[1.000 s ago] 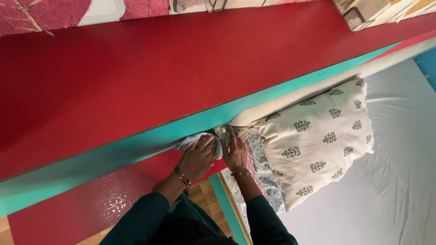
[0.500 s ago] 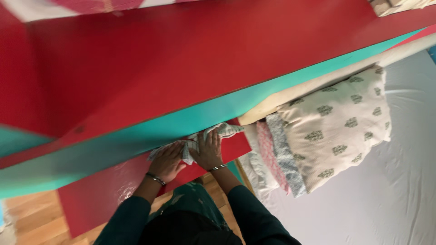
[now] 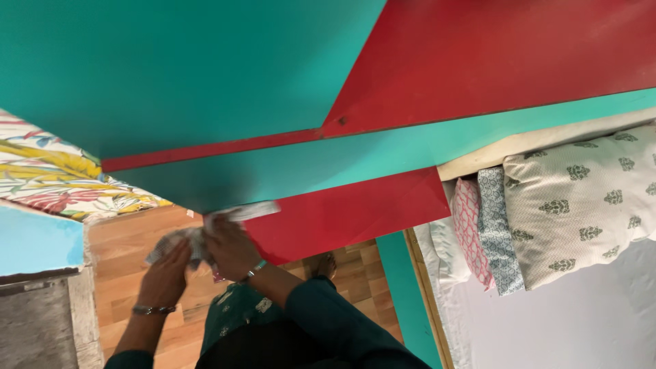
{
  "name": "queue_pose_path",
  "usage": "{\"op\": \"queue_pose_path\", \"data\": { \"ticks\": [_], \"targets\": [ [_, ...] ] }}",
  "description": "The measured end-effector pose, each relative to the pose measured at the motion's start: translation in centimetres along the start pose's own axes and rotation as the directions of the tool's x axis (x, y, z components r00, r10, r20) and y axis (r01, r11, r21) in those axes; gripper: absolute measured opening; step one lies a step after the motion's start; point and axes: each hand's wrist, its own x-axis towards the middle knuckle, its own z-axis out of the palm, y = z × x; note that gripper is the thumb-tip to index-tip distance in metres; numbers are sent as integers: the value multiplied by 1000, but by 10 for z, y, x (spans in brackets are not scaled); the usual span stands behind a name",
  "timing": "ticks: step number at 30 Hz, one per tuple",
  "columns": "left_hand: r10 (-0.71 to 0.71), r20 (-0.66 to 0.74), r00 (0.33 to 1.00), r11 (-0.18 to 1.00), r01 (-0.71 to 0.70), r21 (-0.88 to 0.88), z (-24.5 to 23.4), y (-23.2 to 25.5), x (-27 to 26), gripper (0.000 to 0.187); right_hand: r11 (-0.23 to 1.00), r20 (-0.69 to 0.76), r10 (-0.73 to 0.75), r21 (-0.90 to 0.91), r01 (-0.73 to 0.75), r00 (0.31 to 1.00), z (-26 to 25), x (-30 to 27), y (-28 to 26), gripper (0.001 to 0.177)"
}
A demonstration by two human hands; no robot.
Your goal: The person wipes the red and teal painted headboard of a bed using a striped cloth. They clean the horizontal and vertical surfaces of the headboard, moving along its length while holding the cloth with both hands.
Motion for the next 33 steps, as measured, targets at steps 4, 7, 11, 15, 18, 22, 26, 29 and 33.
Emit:
{"op": "queue_pose_path", "data": {
  "ticks": [4,7,11,15,18,22,26,29,33],
  "targets": [
    [-228,-117,967,970,215,-112,-24,-4,-58,47,945,227,-110,326,31,968,-22,27,-25,65],
    [-304,-143,942,939,270,-213,-44,17,-77,49,820,89,-64,573,2,994,-69,7,-44,64],
    [-30,-386,922,955,-87,-283,-54,84,-41,43,807,-146,101,591,5,984,-154,-68,-27,58],
    [255,-190,948,851,-313,-421,-61,207,57,63,693,-263,531,682,-234,806,-231,-142,41,44],
    [535,-356,767,693,-639,-335,-66,306,133,44,448,-271,863,800,-399,427,-262,-195,115,40],
    [723,-239,648,555,-752,-357,-25,416,225,40,825,-734,478,187,-533,483,-271,-264,250,34],
    [688,-33,725,697,-673,-247,45,465,260,43,733,-570,606,130,-668,555,-238,-299,344,54],
    [669,104,736,740,-648,-181,88,454,258,40,758,-502,433,-246,-604,749,-203,-296,357,72],
    [664,159,731,747,-639,-181,90,380,215,54,711,-465,528,-216,-670,710,-158,-275,294,73]
  ]
}}
